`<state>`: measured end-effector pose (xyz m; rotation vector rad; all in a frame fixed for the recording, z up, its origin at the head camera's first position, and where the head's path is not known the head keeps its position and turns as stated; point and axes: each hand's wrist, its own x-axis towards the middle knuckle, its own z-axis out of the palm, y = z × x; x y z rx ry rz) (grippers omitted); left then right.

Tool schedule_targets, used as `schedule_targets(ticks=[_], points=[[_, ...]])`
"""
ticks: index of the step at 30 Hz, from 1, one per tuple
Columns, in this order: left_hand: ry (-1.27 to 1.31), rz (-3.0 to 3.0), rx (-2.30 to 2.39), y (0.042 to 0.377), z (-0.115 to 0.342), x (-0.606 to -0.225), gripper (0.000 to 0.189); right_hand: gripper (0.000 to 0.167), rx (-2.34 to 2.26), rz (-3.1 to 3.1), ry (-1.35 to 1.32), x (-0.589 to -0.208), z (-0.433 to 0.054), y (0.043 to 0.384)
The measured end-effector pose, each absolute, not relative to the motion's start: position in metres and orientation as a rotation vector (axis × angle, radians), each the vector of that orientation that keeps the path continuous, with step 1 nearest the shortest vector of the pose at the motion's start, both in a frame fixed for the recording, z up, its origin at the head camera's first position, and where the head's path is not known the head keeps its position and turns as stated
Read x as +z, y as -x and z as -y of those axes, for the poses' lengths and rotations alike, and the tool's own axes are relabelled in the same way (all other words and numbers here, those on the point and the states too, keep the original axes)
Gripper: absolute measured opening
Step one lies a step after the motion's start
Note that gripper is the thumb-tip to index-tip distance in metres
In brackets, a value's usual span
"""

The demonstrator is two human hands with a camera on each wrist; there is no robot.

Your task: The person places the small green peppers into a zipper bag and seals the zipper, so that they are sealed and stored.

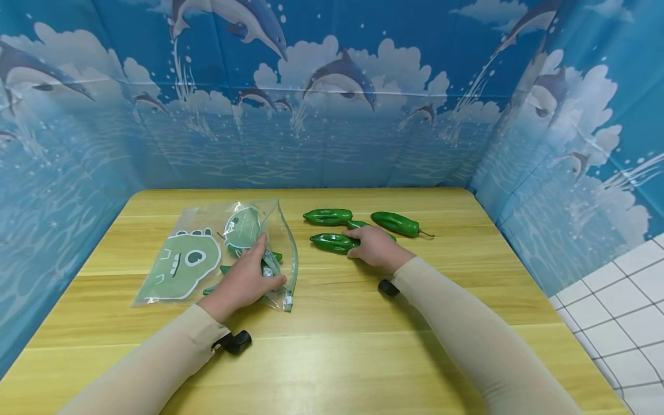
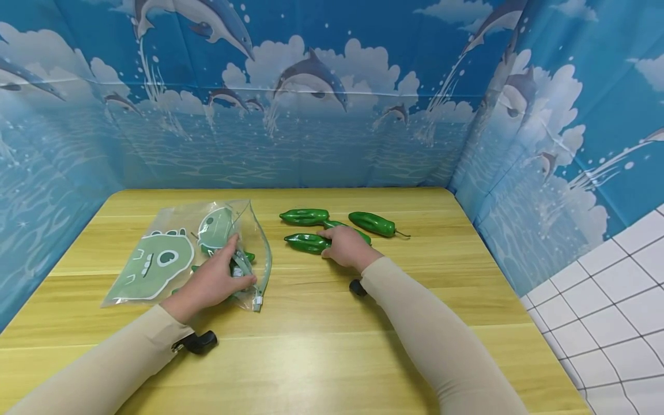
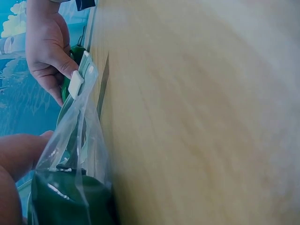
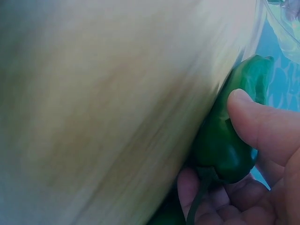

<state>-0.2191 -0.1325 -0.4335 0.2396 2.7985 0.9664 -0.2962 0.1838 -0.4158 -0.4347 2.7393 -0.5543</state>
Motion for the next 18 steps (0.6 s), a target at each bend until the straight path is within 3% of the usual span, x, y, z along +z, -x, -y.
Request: schedule_targets(ticks=[18], points=[[-0.24, -2.798, 0.966, 0.2192, 0.1298, -0.4294, 0.12, 0.063, -0.505, -2.771, 0.494, -0.4142, -0.1812, 0.2957]])
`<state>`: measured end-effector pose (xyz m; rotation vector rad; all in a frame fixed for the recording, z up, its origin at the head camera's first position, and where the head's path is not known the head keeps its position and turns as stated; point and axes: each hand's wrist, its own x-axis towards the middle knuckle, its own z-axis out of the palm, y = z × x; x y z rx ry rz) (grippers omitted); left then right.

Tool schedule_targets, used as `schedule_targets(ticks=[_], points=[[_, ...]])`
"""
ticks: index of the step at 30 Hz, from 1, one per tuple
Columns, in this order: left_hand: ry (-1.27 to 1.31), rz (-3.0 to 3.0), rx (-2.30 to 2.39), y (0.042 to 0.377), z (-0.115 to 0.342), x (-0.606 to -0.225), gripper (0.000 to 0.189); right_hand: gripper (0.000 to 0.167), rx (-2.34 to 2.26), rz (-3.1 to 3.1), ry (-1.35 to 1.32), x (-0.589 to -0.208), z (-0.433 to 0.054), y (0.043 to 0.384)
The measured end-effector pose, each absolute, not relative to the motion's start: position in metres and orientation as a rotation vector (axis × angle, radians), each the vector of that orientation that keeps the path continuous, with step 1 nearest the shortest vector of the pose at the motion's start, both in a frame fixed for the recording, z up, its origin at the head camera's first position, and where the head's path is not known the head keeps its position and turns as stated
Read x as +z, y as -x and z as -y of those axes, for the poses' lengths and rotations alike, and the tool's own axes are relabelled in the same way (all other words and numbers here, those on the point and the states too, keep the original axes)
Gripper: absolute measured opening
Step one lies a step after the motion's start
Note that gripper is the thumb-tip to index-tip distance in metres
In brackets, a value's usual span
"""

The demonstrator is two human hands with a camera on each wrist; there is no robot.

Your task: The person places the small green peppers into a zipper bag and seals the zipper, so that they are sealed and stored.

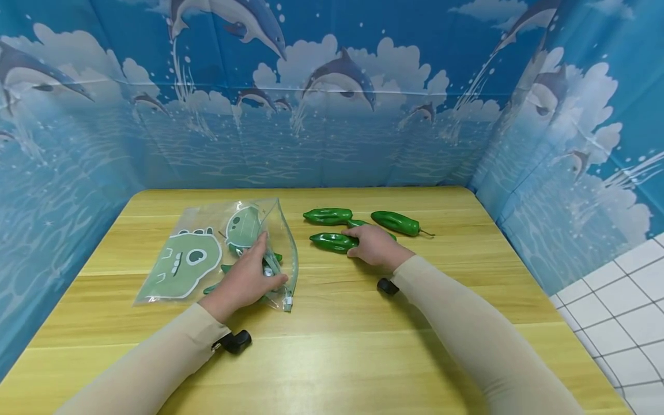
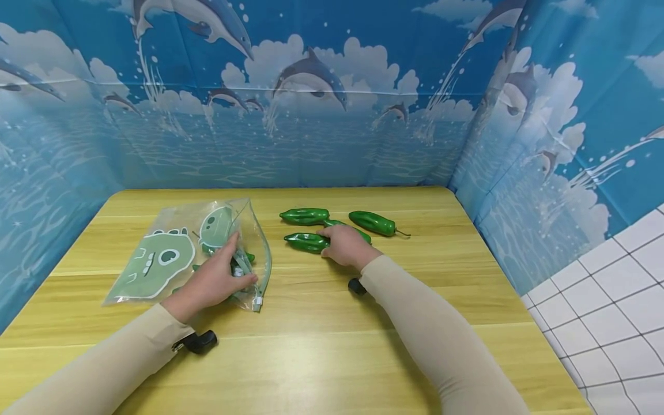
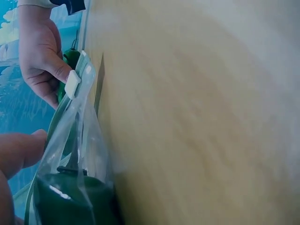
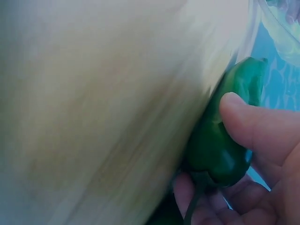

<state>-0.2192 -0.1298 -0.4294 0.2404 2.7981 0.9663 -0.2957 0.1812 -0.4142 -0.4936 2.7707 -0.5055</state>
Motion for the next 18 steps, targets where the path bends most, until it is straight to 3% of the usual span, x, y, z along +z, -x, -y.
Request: schedule_targets(ticks=[11, 18], points=[[-0.254, -2.817, 0.972, 0.219, 0.128, -0.423, 0.119, 0.061, -0.715, -2.788, 0.525, -0.403, -0.17, 0.282], [-0.251, -2.817, 0.967, 0.218, 0.128, -0.422, 0.118, 0.054, -0.704, -2.747, 0.727, -0.397, -0.156, 0.269]])
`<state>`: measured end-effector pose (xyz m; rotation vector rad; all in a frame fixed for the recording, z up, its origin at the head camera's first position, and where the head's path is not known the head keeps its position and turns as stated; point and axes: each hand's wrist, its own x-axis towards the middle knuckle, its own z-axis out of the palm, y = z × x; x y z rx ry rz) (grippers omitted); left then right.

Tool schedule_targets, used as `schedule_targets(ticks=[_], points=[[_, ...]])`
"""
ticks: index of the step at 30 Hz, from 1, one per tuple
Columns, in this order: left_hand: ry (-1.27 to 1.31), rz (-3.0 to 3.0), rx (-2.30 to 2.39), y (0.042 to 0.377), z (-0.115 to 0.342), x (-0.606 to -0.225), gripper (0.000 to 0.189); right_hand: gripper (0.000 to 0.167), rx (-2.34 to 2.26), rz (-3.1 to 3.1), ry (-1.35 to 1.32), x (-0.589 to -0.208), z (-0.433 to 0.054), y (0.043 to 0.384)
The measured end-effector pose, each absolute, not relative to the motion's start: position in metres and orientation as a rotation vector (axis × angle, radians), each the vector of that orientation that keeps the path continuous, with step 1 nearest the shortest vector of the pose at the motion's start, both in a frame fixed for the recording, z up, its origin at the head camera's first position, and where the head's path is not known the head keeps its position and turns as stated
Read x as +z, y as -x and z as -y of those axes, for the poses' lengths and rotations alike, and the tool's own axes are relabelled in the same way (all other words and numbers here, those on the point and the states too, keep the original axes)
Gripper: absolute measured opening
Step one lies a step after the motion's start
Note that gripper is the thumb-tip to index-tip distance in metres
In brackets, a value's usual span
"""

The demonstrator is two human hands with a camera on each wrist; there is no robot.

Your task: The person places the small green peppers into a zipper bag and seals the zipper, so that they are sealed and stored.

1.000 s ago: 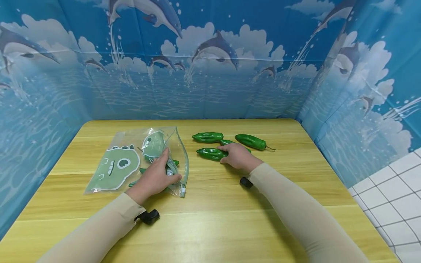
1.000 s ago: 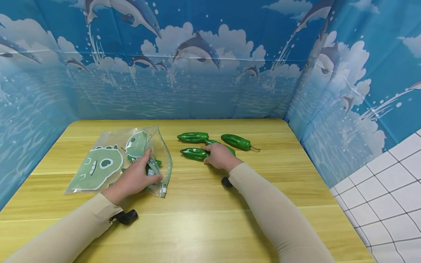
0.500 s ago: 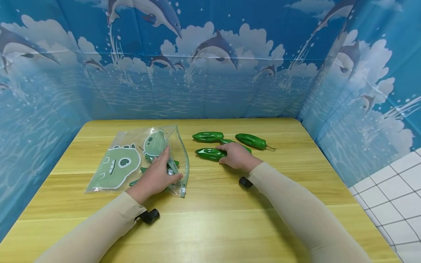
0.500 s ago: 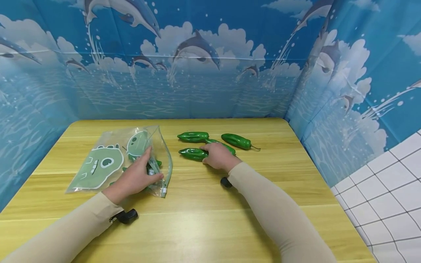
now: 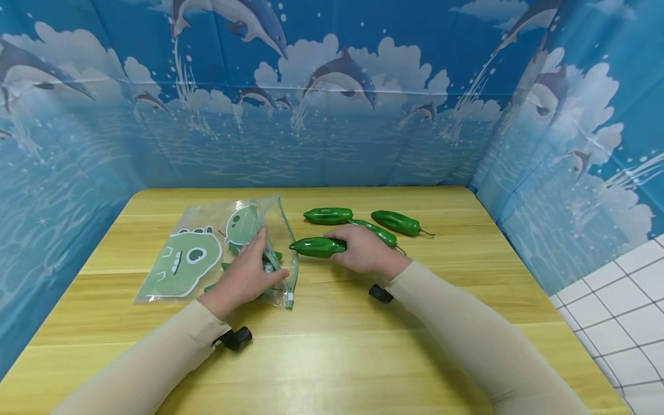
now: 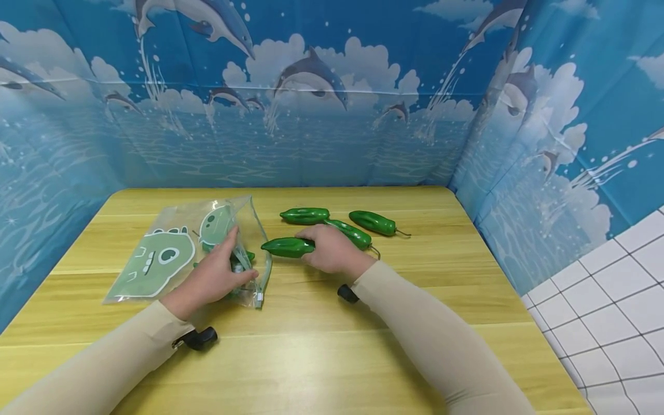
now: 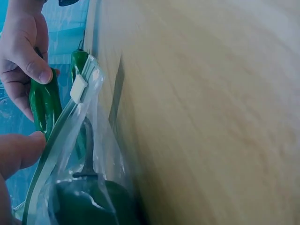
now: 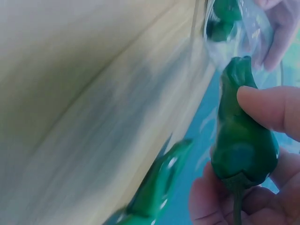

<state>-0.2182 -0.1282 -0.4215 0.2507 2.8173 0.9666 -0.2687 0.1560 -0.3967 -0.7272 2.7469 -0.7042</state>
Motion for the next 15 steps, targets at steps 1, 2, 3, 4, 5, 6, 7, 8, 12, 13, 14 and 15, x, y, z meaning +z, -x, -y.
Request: schedule_targets(ticks=[1, 2, 3, 4, 5, 6, 7, 8, 12, 13, 14, 15], points=[[-0.25, -2.815, 0.969, 0.218, 0.128, -0.421, 0.118, 0.054, -0.703, -2.732, 0.746, -0.397, -0.153, 0.267], [-0.251, -2.814, 0.97, 0.218, 0.128, -0.421, 0.118, 0.054, -0.698, -2.718, 0.762, -0.397, -0.151, 0.265], [-0.252, -2.814, 0.97, 0.218, 0.128, -0.42, 0.118, 0.054, -0.688, -2.709, 0.774, -0.398, -0.148, 0.264], [-0.255, -2.813, 0.973, 0.218, 0.128, -0.42, 0.118, 0.053, -0.673, -2.703, 0.789, -0.399, -0.146, 0.262], [-0.255, -2.809, 0.979, 0.217, 0.128, -0.42, 0.119, 0.054, -0.662, -2.696, 0.798, -0.4, -0.143, 0.261], [-0.258, -2.808, 0.982, 0.217, 0.128, -0.419, 0.119, 0.053, -0.646, -2.695, 0.807, -0.401, -0.141, 0.261], [-0.262, -2.806, 0.984, 0.218, 0.128, -0.419, 0.119, 0.053, -0.635, -2.694, 0.816, -0.402, -0.138, 0.261], [-0.266, -2.806, 0.984, 0.218, 0.128, -0.419, 0.119, 0.053, -0.617, -2.699, 0.823, -0.404, -0.135, 0.26], [-0.28, -2.795, 0.997, 0.219, 0.128, -0.42, 0.12, 0.052, -0.575, -2.717, 0.852, -0.407, -0.125, 0.26], [-0.285, -2.792, 1.002, 0.219, 0.128, -0.42, 0.12, 0.052, -0.568, -2.725, 0.858, -0.407, -0.123, 0.26], [-0.294, -2.79, 1.004, 0.219, 0.128, -0.42, 0.12, 0.052, -0.557, -2.736, 0.864, -0.407, -0.12, 0.26], [-0.301, -2.787, 1.007, 0.219, 0.128, -0.421, 0.12, 0.052, -0.552, -2.742, 0.871, -0.407, -0.118, 0.26]])
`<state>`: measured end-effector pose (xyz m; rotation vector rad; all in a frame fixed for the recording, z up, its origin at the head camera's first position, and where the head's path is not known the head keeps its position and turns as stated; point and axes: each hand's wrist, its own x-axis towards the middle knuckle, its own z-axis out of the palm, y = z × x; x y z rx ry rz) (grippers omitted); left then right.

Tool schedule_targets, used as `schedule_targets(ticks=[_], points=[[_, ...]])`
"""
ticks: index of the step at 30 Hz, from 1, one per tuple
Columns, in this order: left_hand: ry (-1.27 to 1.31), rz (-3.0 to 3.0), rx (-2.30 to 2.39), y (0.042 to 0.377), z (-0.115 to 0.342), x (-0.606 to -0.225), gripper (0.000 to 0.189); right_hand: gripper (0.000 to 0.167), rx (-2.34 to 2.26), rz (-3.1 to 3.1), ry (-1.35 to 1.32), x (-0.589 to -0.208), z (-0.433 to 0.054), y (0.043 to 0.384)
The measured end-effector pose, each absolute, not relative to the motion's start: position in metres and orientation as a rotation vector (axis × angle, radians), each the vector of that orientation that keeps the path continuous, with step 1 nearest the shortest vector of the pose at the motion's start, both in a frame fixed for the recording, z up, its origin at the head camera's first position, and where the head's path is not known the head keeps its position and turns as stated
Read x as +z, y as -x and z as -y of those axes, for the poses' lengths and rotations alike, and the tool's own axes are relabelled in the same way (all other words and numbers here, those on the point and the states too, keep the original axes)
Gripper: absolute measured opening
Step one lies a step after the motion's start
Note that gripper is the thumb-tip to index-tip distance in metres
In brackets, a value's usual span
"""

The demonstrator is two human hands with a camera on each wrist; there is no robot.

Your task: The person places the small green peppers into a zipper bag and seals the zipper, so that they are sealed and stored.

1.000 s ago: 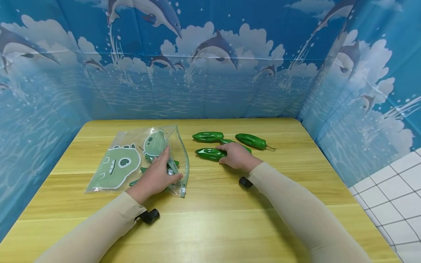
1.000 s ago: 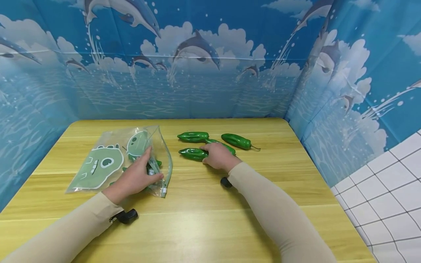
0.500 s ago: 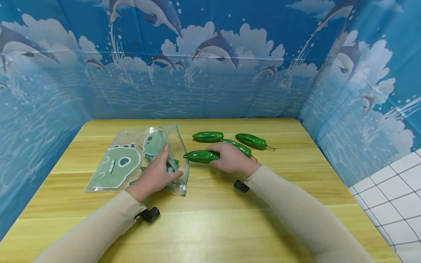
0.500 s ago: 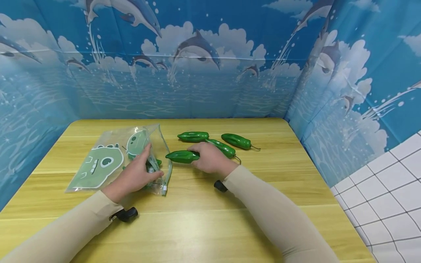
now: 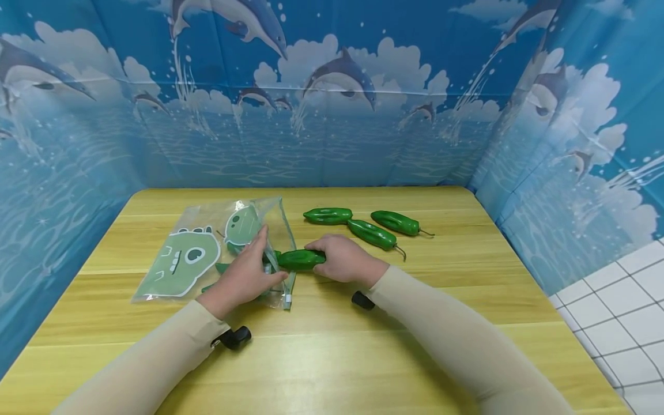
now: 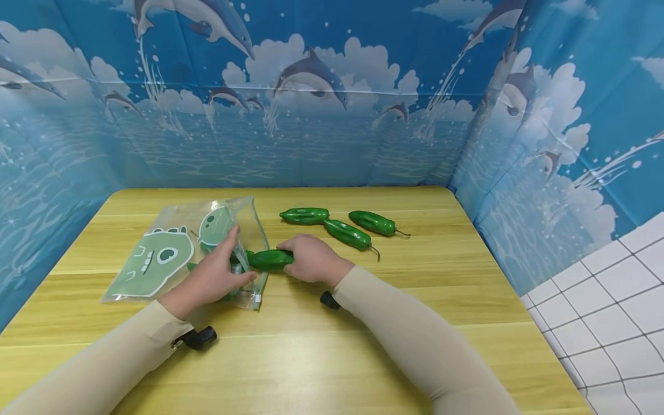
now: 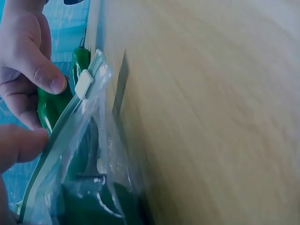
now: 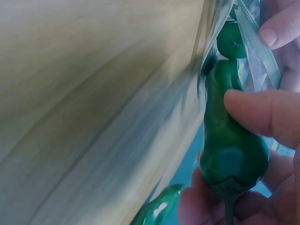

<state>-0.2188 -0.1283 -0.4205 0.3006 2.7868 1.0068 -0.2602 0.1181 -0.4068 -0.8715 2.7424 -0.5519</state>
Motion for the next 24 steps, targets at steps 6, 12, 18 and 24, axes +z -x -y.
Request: schedule_targets(ticks=[6, 12, 18, 24], points=[[-0.346, -2.771, 1.021, 0.218, 0.13, -0.421, 0.119, 0.054, -0.498, -2.767, 0.87, -0.407, -0.104, 0.26], [-0.378, -2.741, 1.058, 0.217, 0.132, -0.423, 0.116, 0.052, -0.523, -2.772, 0.815, -0.408, -0.092, 0.259], [-0.397, -2.72, 1.096, 0.217, 0.132, -0.426, 0.115, 0.049, -0.57, -2.758, 0.785, -0.41, -0.082, 0.259], [-0.392, -2.694, 1.125, 0.217, 0.133, -0.426, 0.116, 0.054, -0.452, -2.751, 0.824, -0.412, -0.075, 0.259]])
